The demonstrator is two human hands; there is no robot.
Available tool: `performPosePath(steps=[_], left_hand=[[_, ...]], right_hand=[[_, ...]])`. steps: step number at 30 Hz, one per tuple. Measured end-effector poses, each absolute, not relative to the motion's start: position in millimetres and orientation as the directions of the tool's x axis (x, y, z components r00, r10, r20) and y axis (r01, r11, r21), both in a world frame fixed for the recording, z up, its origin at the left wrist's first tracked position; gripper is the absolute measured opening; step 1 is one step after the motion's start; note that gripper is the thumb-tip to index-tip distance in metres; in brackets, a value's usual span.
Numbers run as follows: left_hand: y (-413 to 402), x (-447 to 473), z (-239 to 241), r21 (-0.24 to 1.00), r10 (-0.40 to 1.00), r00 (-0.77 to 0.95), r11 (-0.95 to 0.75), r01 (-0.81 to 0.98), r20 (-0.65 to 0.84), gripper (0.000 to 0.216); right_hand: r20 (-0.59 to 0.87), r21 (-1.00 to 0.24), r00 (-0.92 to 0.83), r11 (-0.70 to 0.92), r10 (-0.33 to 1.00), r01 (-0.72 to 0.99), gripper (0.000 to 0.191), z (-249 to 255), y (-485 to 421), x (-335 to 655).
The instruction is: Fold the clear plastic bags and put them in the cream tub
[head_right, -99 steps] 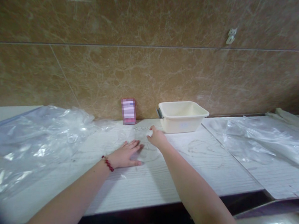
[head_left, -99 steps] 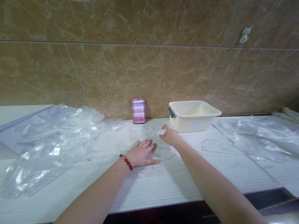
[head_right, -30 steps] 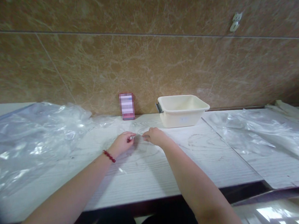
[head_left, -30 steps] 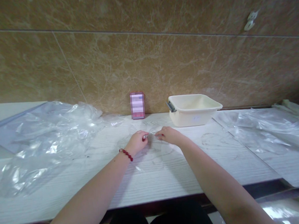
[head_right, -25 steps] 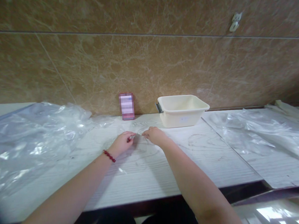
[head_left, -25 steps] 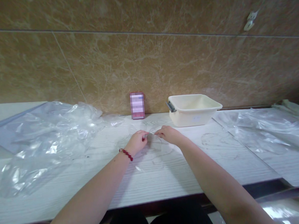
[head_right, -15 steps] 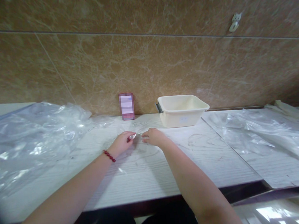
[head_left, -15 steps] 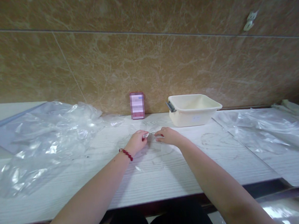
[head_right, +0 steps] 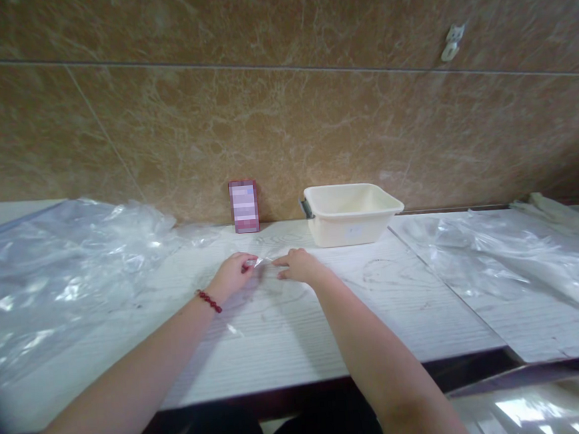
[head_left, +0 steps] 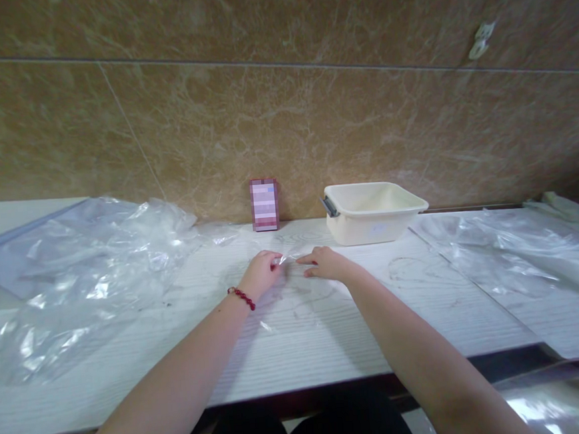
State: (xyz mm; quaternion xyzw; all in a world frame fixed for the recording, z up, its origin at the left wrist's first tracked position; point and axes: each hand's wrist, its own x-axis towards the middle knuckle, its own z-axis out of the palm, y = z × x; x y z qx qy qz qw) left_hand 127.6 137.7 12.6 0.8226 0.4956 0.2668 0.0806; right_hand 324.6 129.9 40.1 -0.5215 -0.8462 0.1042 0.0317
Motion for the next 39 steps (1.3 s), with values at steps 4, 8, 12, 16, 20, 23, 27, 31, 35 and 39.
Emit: performPosePath(steps=[4, 8, 12, 16, 20, 23, 27, 31, 35, 39], left_hand=[[137.1, 126.8, 14.6, 0.369, 0.888, 0.332, -0.438, 0.819, 0.317, 0.029], [136.4, 125.9, 17.1, 0.332, 0.9, 0.324, -0.413, 0.848, 0.291, 0.029], [135.9, 124.8, 19.4, 0.275, 0.889, 0.331, -0.42, 0.865, 0.317, 0.029], [129.8, 127.6, 20.8, 0.22, 0.817, 0.492, -0.561, 0.798, 0.3, 0.037], [118.4, 132.3, 20.8, 0.185, 0.762, 0.624, -0.647, 0.739, 0.171, 0.049], [112.5, 133.7, 21.4, 0.176, 0.771, 0.631, -0.635, 0.752, 0.085, 0.054], [110.6, 133.3, 22.6, 0.164, 0.778, 0.627, -0.626, 0.763, 0.053, 0.057], [109.4, 133.6, 23.1, 0.17, 0.778, 0.627, -0.625, 0.762, 0.048, 0.057], [108.4, 133.8, 26.4, 0.173, 0.784, 0.615, -0.619, 0.766, 0.082, 0.053], [117.6, 117.6, 37.5, 0.107, 0.853, 0.507, -0.519, 0.848, 0.123, 0.036]], right_hand=[[-0.084, -0.218, -0.442, 0.416, 0.893, 0.883, 0.047, 42.4, 129.3, 326.5], [-0.087, -0.213, -0.449, 0.424, 0.889, 0.88, 0.05, 40.9, 131.5, 329.0], [-0.078, -0.219, -0.473, 0.448, 0.878, 0.867, 0.051, 38.5, 134.2, 331.0], [-0.083, -0.23, -0.483, 0.455, 0.872, 0.86, 0.053, 37.3, 136.0, 332.6], [-0.092, -0.248, -0.487, 0.453, 0.869, 0.856, 0.06, 34.9, 138.6, 335.0], [-0.091, -0.241, -0.494, 0.462, 0.865, 0.853, 0.062, 31.4, 141.1, 336.2], [-0.056, -0.2, -0.438, 0.42, 0.897, 0.885, 0.061, 26.4, 144.1, 333.5], [0.032, -0.144, -0.4, 0.401, 0.916, 0.905, 0.048, 22.4, 146.3, 328.0], [0.049, -0.101, -0.367, 0.37, 0.929, 0.924, 0.041, 19.8, 147.1, 324.8], [0.047, -0.111, -0.342, 0.345, 0.939, 0.932, 0.04, 19.9, 146.5, 322.9]])
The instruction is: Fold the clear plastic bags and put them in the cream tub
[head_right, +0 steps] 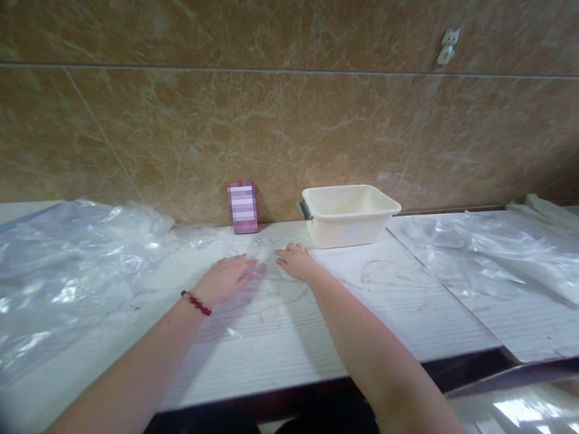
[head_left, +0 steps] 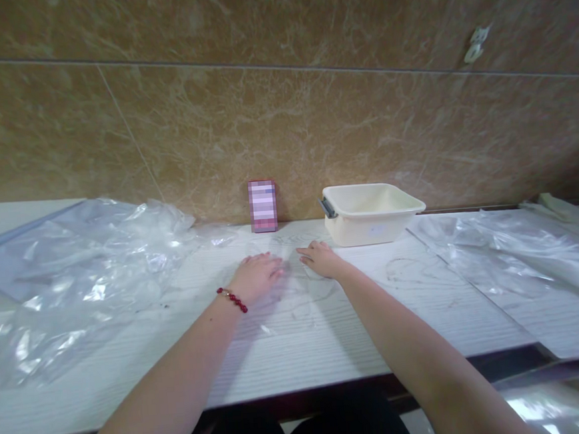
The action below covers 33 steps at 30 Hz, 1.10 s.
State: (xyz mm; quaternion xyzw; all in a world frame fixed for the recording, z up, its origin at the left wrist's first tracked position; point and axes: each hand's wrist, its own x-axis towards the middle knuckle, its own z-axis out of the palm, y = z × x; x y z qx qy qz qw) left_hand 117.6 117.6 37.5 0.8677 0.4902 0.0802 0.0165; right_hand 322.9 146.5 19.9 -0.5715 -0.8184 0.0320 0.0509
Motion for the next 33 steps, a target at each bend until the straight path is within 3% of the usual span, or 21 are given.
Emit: performPosePath(steps=[3, 5, 9, 15, 24, 33], left_hand=[[131.8, 88.1, 46.7, 0.029, 0.953, 0.265, -0.273, 0.962, 0.149, 0.032], [141.4, 65.4, 50.2, 0.004, 0.991, 0.106, -0.107, 0.994, 0.082, 0.032], [152.3, 33.3, 51.1, 0.017, 0.998, 0.0, 0.001, 1.0, -0.07, 0.036], [154.5, 27.6, 48.2, 0.08, 0.984, 0.005, 0.01, 0.997, -0.177, 0.048], [155.4, 36.5, 43.2, 0.067, 0.974, 0.168, -0.16, 0.985, -0.153, 0.025], [155.3, 32.6, 40.4, 0.116, 0.978, 0.128, -0.11, 0.987, -0.162, 0.039]], right_hand=[[0.056, -0.132, -0.334, 0.338, 0.941, 0.932, 0.039, 19.9, 146.8, 320.9], [0.07, -0.157, -0.33, 0.337, 0.941, 0.928, 0.039, 19.2, 147.5, 319.7], [0.088, -0.196, -0.329, 0.34, 0.94, 0.92, 0.038, 17.9, 148.5, 319.0], [0.07, -0.189, -0.344, 0.351, 0.936, 0.917, 0.038, 18.3, 149.3, 320.2], [0.084, -0.192, -0.346, 0.356, 0.935, 0.915, 0.04, 17.6, 148.4, 321.0], [0.107, -0.225, -0.342, 0.358, 0.933, 0.906, 0.039, 15.7, 149.2, 321.5]])
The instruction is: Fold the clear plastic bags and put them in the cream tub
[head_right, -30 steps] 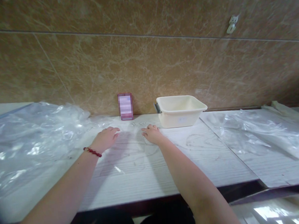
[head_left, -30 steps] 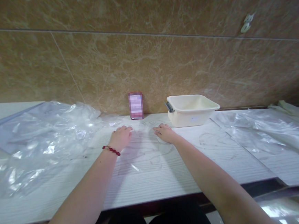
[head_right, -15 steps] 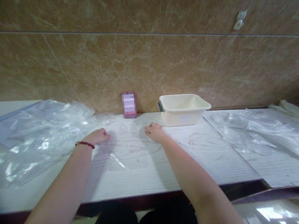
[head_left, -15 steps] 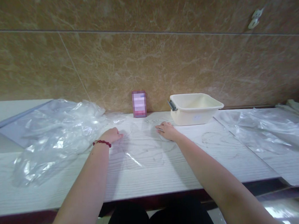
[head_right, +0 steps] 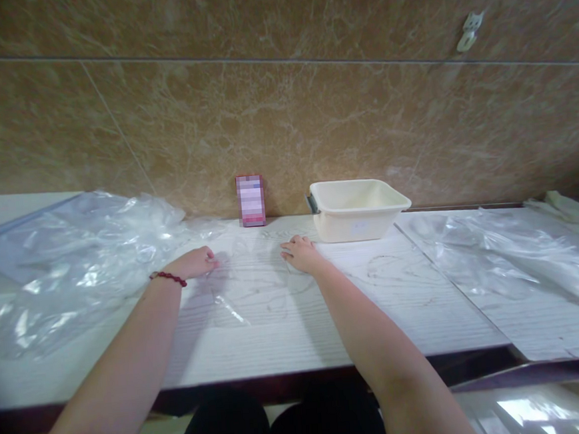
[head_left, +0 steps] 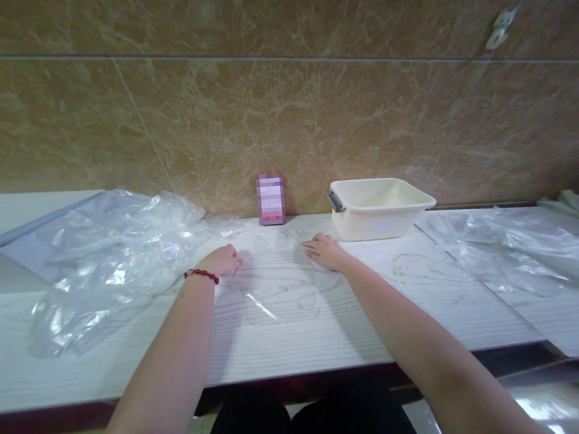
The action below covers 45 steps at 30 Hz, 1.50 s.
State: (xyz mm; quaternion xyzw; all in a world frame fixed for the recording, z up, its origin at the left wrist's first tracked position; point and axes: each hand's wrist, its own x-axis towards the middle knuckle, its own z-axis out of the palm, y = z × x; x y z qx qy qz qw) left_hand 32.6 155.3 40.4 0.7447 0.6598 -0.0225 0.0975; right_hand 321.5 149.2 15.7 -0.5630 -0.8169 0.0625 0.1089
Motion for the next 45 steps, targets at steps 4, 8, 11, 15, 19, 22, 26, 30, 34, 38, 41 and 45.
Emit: performPosePath(steps=[4, 8, 11, 15, 19, 22, 26, 30, 34, 38, 41, 45], left_hand=[[154.0, 34.6, 42.1, 0.113, 0.964, 0.193, -0.175, 0.978, -0.183, 0.025], [149.2, 40.0, 48.0, 0.107, 0.965, 0.204, -0.188, 0.976, -0.167, 0.023], [145.3, 43.5, 52.6, 0.127, 0.968, 0.192, -0.173, 0.977, -0.159, 0.026], [141.2, 45.3, 54.3, 0.303, 0.937, 0.228, -0.144, 0.942, -0.264, 0.035], [137.6, 44.9, 54.1, 0.415, 0.917, 0.332, -0.221, 0.883, -0.219, 0.056], [135.5, 44.9, 55.5, 0.468, 0.899, 0.396, -0.273, 0.84, -0.186, 0.061], [134.8, 45.4, 58.1, 0.474, 0.905, 0.403, -0.298, 0.829, -0.135, 0.06], [135.9, 46.1, 58.3, 0.497, 0.902, 0.414, -0.306, 0.812, -0.121, 0.053], [136.5, 48.2, 56.6, 0.505, 0.895, 0.428, -0.313, 0.804, -0.127, 0.039], [137.1, 51.6, 53.7, 0.534, 0.872, 0.477, -0.354, 0.768, -0.109, 0.036], [137.8, 53.5, 51.8, 0.535, 0.863, 0.494, -0.369, 0.76, -0.107, 0.036], [137.9, 55.2, 51.2, 0.552, 0.841, 0.528, -0.385, 0.739, -0.121, 0.037]], right_hand=[[0.118, -0.213, -0.34, 0.358, 0.933, 0.909, 0.039, 16.0, 148.5, 321.0], [0.124, -0.196, -0.348, 0.367, 0.929, 0.909, 0.038, 15.7, 148.3, 321.2], [0.129, -0.198, -0.354, 0.374, 0.926, 0.906, 0.038, 14.9, 148.3, 321.1], [0.157, -0.2, -0.33, 0.358, 0.931, 0.912, 0.041, 16.4, 145.6, 318.4], [0.227, -0.205, -0.318, 0.365, 0.92, 0.908, 0.044, 21.0, 140.8, 314.3], [0.243, -0.21, -0.328, 0.38, 0.913, 0.901, 0.041, 23.1, 139.3, 312.7], [0.266, -0.219, -0.341, 0.401, 0.902, 0.889, 0.04, 23.5, 139.4, 310.8], [0.334, -0.256, -0.356, 0.448, 0.873, 0.857, 0.037, 25.1, 134.9, 304.1], [0.434, -0.302, -0.421, 0.569, 0.796, 0.765, 0.033, 29.3, 123.6, 288.6], [0.516, -0.38, -0.429, 0.647, 0.741, 0.661, 0.03, 32.1, 109.9, 262.0], [0.51, -0.418, -0.474, 0.688, 0.718, 0.593, 0.017, 31.2, 101.4, 242.6], [0.465, -0.428, -0.596, 0.755, 0.655, 0.496, 0.008, 26.8, 96.7, 230.2]])
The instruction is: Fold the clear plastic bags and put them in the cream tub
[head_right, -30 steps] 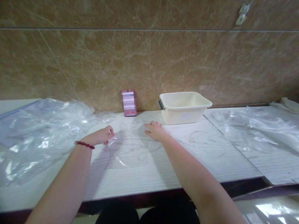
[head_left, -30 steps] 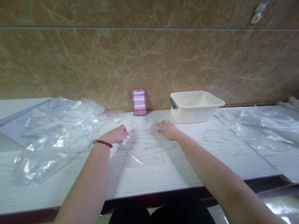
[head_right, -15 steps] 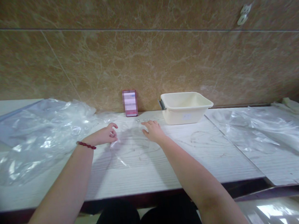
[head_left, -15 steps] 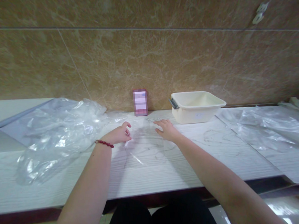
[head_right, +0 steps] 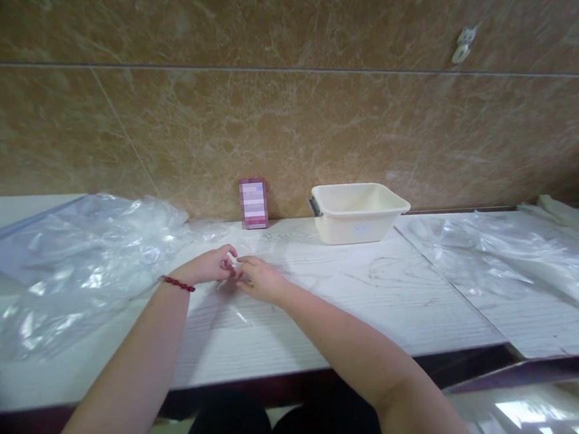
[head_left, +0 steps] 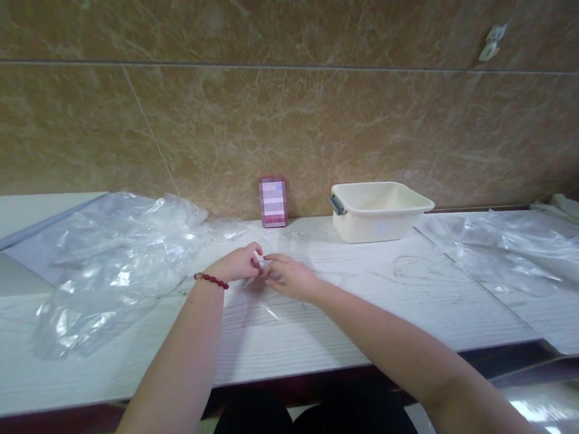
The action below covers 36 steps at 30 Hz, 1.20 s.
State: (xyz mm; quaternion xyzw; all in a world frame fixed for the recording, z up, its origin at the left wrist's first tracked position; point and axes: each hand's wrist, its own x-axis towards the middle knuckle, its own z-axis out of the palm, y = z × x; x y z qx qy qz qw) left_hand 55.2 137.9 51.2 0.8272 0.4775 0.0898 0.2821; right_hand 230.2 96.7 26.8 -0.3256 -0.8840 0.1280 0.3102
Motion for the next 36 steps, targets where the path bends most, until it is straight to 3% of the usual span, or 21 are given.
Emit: performPosePath(steps=[2, 7, 13, 23, 36], left_hand=[[137.1, 56.7, 51.5, 0.559, 0.838, 0.531, -0.384, 0.735, -0.123, 0.038], [132.5, 63.6, 53.1, 0.513, 0.857, 0.502, -0.379, 0.77, -0.121, 0.033], [130.5, 58.5, 61.8, 0.489, 0.861, 0.501, -0.401, 0.774, -0.087, 0.028], [140.2, 33.0, 56.1, 0.361, 0.878, 0.423, -0.327, 0.873, -0.226, 0.029], [138.6, 33.8, 57.0, 0.464, 0.817, 0.504, -0.343, 0.816, -0.282, 0.045]], right_hand=[[0.445, -0.438, -0.605, 0.75, 0.66, 0.495, 0.012, 24.0, 97.6, 228.3], [0.409, -0.508, -0.443, 0.603, 0.797, 0.615, 0.03, 20.3, 103.3, 225.4], [0.345, -0.436, -0.499, 0.606, 0.795, 0.665, 0.039, 21.8, 104.7, 226.9], [0.384, -0.323, -0.597, 0.708, 0.704, 0.627, 0.021, 16.8, 113.2, 236.4], [0.36, -0.299, -0.558, 0.659, 0.748, 0.69, 0.021, 17.1, 110.1, 243.3]])
